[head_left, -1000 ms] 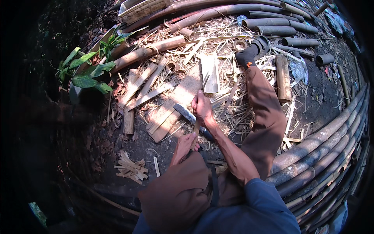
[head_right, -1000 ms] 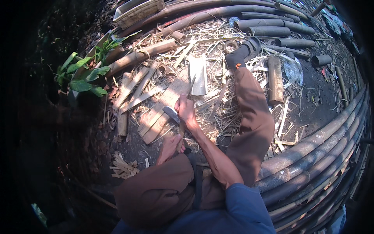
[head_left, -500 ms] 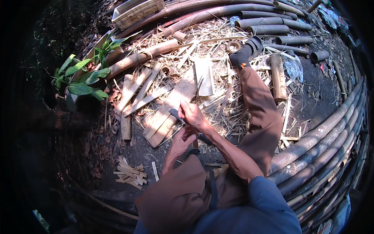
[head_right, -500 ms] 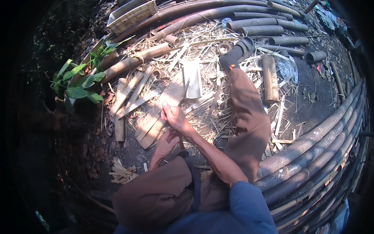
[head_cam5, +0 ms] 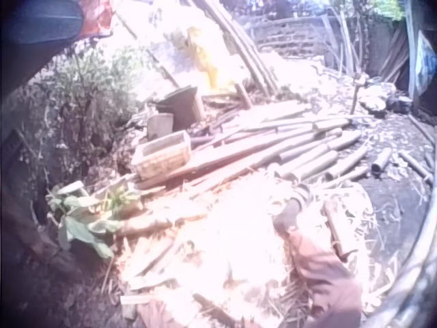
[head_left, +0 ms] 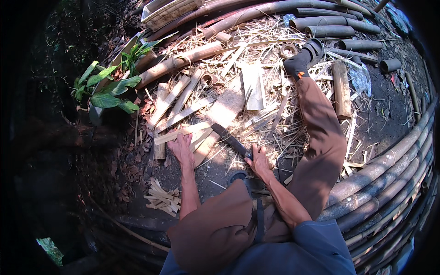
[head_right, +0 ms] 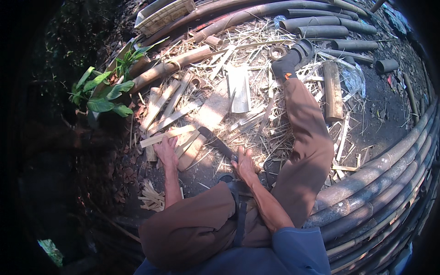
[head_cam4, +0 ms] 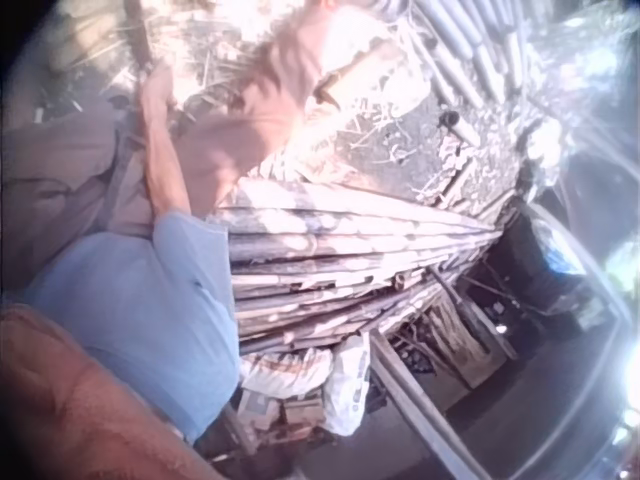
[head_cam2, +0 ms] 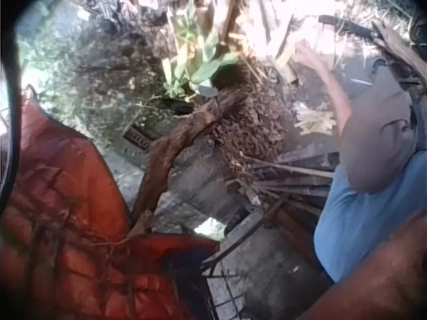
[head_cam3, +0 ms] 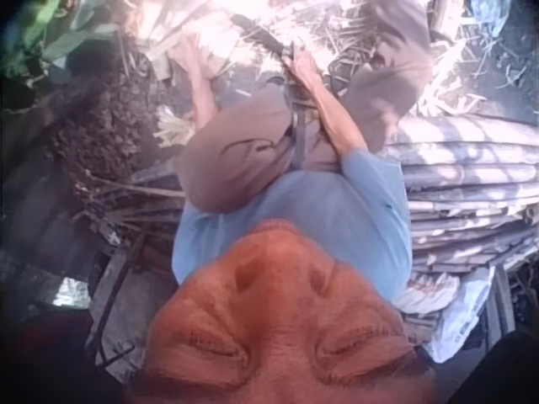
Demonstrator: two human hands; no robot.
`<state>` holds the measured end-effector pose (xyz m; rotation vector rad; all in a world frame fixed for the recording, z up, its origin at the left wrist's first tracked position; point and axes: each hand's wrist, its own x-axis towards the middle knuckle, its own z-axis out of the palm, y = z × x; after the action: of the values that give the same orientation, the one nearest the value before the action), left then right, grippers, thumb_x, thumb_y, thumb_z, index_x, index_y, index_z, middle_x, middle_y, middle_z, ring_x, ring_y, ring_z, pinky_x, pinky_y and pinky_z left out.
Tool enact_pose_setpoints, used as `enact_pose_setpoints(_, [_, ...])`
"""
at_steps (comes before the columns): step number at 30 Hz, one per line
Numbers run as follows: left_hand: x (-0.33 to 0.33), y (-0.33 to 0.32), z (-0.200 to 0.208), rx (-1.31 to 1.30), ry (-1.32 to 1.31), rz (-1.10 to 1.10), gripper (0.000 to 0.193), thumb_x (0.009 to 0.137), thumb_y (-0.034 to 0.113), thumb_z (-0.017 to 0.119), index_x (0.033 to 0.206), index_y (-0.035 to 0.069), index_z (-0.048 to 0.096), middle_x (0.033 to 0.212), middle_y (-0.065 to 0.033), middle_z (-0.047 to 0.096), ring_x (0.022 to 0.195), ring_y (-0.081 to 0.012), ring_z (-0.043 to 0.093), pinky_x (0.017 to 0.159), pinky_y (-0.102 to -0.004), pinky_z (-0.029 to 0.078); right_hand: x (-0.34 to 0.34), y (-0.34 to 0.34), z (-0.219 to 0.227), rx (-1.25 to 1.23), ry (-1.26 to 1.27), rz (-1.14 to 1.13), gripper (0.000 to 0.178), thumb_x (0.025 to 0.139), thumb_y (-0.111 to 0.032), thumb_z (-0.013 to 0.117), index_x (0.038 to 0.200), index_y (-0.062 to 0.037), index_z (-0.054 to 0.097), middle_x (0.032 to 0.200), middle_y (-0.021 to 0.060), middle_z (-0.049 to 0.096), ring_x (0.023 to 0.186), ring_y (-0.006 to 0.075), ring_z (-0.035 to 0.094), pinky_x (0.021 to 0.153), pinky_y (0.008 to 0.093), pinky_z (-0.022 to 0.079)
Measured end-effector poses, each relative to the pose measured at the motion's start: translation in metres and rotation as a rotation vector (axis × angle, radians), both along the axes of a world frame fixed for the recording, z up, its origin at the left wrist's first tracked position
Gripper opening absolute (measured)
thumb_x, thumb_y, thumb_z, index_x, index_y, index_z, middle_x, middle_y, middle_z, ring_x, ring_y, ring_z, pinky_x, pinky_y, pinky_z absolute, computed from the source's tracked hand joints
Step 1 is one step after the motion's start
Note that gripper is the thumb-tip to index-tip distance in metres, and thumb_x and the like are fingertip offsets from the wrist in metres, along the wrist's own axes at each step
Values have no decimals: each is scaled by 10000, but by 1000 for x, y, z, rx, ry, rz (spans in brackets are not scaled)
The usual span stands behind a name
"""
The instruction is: The person sits on the ground and uses a machete to split bamboo pieces into smaller strips. They repeatedly pick up bamboo segments, position them, and strike them with the machete to produce thin slats.
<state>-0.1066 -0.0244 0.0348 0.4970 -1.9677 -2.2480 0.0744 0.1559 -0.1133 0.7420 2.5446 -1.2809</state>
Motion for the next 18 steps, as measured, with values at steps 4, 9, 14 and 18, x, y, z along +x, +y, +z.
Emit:
enact_pose_setpoints(4, [-2,-20,-41,8,4,-44,343,969,132,508,1304,72,466,1175,-158,551,994,-233,619,864,-362,553,0,9,35,-104,-11,19,376,874,-314,600,1100,-17,553,946,274,581,884,444,613,763,518,468])
enact_pose_setpoints(9, [2,-7,-60,148,-76,-68,475,963,444,535,1280,91,512,1149,-129,487,1042,-249,557,915,-379,528,1,13,111,-104,59,-23,387,898,-364,605,973,15,593,808,247,633,767,408,640,680,480,483])
enact_pose_setpoints(14, [9,10,-23,-7,-80,1,573,974,513,454,1240,9,515,1276,-243,527,1175,-359,553,968,-445,478,-5,13,100,-151,238,-28,363,930,-366,578,1008,-12,554,602,200,592,587,416,621,548,467,475])
enact_pose_setpoints(18, [6,-12,-32,-25,-88,-18,537,1027,440,354,1229,-33,509,1158,-233,596,1021,-327,636,884,-385,557,-8,-13,93,-174,218,7,389,949,-386,557,971,2,544,635,270,598,666,447,645,575,511,480])
